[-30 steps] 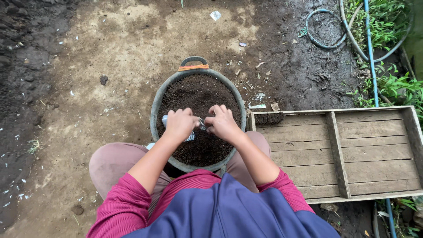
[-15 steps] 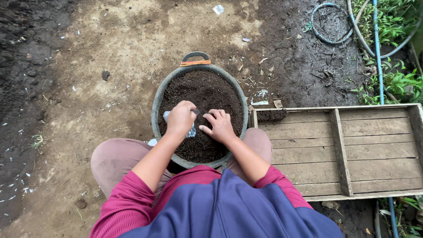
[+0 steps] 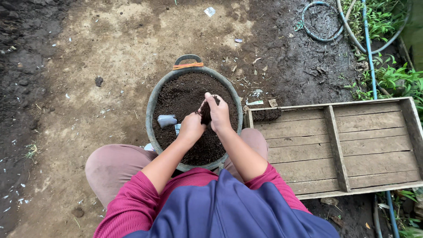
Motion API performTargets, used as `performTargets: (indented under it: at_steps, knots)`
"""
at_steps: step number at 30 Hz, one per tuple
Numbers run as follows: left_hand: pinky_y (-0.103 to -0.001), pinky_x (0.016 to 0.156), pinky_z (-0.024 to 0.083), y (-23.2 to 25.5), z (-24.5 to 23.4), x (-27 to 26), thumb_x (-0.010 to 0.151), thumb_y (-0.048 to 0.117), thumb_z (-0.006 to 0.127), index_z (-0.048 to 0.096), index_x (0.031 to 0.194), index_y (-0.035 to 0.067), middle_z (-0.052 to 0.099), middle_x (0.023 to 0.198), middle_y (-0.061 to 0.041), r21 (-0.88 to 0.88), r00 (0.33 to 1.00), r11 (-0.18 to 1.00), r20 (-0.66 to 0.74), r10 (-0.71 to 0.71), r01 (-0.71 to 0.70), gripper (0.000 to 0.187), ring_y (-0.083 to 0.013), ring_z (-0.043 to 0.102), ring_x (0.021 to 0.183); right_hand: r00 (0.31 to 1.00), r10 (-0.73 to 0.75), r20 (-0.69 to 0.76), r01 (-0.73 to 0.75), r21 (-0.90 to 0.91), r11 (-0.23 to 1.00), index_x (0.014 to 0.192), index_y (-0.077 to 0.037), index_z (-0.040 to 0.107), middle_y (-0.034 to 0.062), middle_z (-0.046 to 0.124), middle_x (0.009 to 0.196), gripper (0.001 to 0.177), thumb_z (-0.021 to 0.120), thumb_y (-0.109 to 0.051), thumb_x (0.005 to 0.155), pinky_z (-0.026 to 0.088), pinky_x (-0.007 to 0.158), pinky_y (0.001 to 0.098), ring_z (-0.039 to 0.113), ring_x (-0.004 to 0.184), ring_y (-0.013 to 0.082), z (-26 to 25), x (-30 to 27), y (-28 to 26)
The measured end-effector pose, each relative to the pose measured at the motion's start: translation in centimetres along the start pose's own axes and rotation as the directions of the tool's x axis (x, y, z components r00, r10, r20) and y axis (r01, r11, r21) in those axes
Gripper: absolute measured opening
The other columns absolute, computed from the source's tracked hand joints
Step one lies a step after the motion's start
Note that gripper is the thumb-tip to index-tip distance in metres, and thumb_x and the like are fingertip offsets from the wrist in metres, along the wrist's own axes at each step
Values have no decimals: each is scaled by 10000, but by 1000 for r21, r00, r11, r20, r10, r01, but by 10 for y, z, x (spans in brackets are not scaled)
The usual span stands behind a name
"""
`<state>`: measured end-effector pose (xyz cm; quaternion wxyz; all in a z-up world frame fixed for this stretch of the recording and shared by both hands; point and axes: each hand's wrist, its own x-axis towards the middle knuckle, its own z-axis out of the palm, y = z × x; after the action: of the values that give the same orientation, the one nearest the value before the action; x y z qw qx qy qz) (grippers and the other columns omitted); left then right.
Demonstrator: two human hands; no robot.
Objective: The person sits on the ground and repeatedly scoops soil from a bucket, mixes it with a small amount of material from a plastic packet, and rolls it into a ball. The person then places the formed soil ball into a wooden tray.
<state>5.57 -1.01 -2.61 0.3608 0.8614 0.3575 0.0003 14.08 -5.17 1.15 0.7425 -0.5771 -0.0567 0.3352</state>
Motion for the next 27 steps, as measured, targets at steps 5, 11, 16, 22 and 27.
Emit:
performTargets:
  at_steps: [5,11,16,22,27]
  knots:
    - [-434,769,535,-5,-4,3,669,200,646,627,901,30,663,866,-143,-73,992,992,80,-100,106,288,-341,640,939,972,-170,162,200,-190,961,597,-69,559,68,568,541,448,458,-287,975,486,549,231,594,540,145,5,-15,-10]
    - [-433,798,525,-21,2,9,632,241,663,690,902,88,685,838,-83,-76,998,997,66,2,4,312,-312,635,934,871,-96,481,408,-600,688,906,-127,655,54,651,810,124,556,-203,911,489,797,341,620,843,168,3,-30,-43]
    - [-370,865,494,-8,-34,2,634,206,621,679,989,116,688,800,-35,-54,994,998,92,51,-46,370,-260,649,923,775,116,621,608,-783,129,1209,-134,515,104,571,1189,556,678,-124,677,401,948,381,505,1102,303,-25,-23,-53]
    - [-453,942,473,-8,-40,-13,725,-42,528,420,1177,31,465,1183,-202,-204,985,979,175,12,24,470,-380,517,1137,813,124,569,530,-812,245,1136,-106,553,139,641,1083,459,713,-129,706,465,936,420,583,1072,330,-30,-19,-16]
    - [-384,782,507,-29,4,3,791,161,541,611,1071,117,656,632,5,-143,985,988,171,-33,58,292,-234,672,822,739,180,649,633,-761,143,1133,-99,583,117,643,1069,399,663,-127,743,461,940,404,595,1059,304,-37,-13,-29]
